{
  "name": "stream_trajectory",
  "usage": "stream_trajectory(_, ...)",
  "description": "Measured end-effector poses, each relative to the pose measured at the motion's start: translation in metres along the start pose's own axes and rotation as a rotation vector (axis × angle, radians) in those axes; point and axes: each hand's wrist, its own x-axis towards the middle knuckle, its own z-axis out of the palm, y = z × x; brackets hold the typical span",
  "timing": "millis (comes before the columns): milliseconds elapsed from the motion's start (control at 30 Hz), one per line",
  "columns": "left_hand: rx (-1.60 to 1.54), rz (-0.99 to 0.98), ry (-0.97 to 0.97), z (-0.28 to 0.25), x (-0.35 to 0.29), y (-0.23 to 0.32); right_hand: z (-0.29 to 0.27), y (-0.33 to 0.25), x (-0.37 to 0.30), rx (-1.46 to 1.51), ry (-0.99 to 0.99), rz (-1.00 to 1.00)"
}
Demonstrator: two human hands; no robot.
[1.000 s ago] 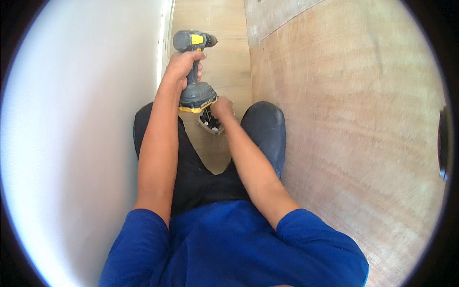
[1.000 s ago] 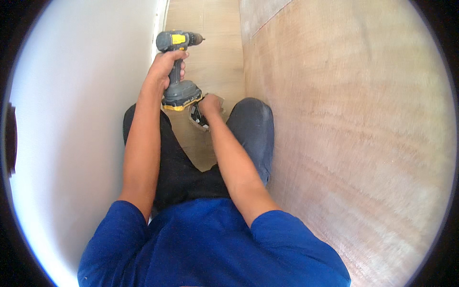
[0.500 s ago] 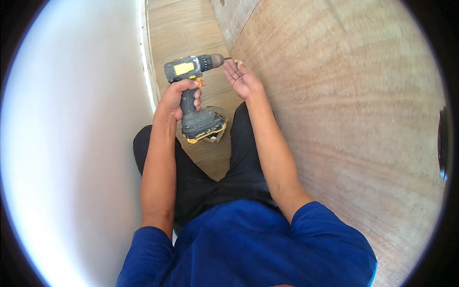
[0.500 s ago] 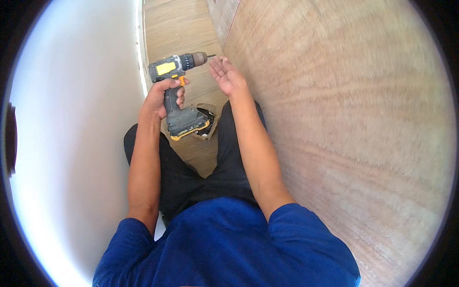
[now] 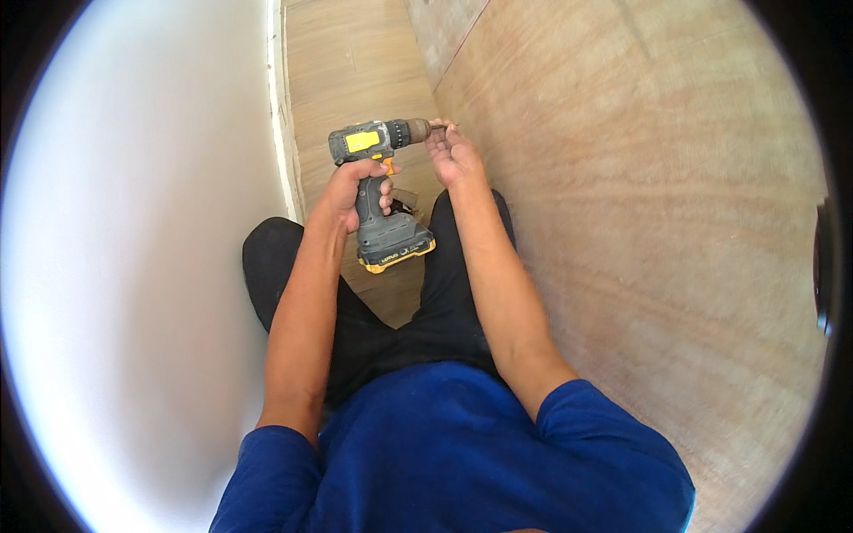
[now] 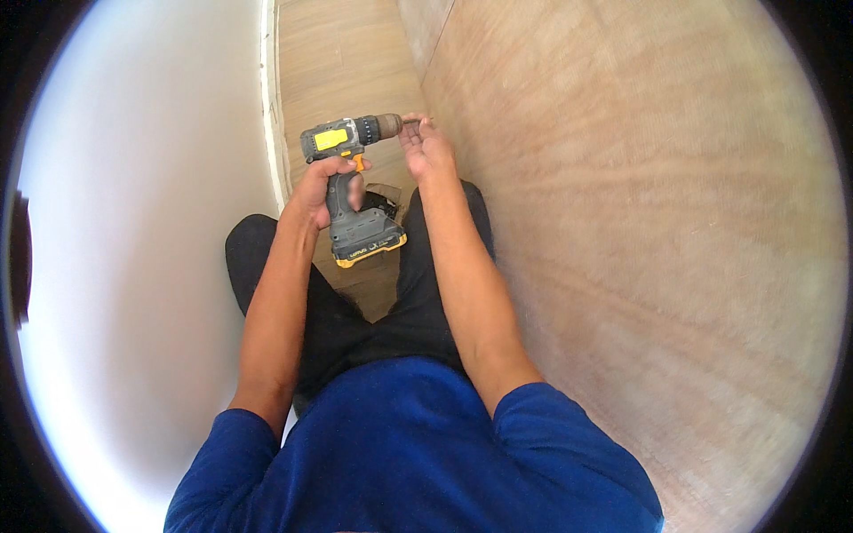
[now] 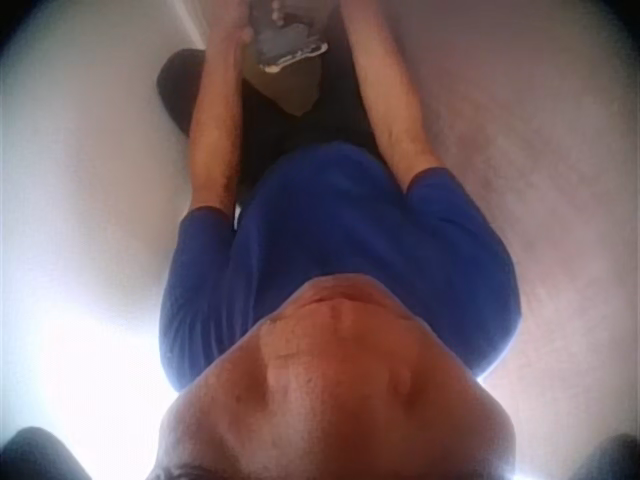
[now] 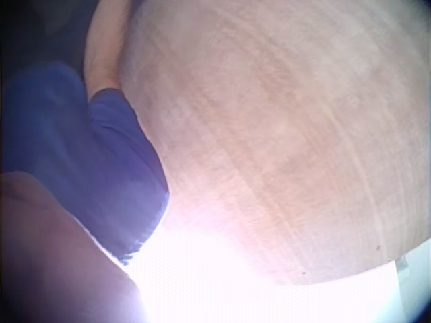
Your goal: The person uses a cordless drill to drive screws into a wooden shelving unit. They position the drill, insert screws, and fasten them into the wood while kneeling on the floor.
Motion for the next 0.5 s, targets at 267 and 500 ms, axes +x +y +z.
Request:
stream_trajectory(267, 0.041, 0.038, 0.029, -0.002, -0.001, -0.002, 0.013, -0.005, 0.008, -0.170, 0.135, 0.057)
stream_trajectory(500, 0.062, 0.004, 0.122, 0.011, -0.006, 0.001, 0.013, -0.024, 0.012, -0.230, 0.108, 0.185)
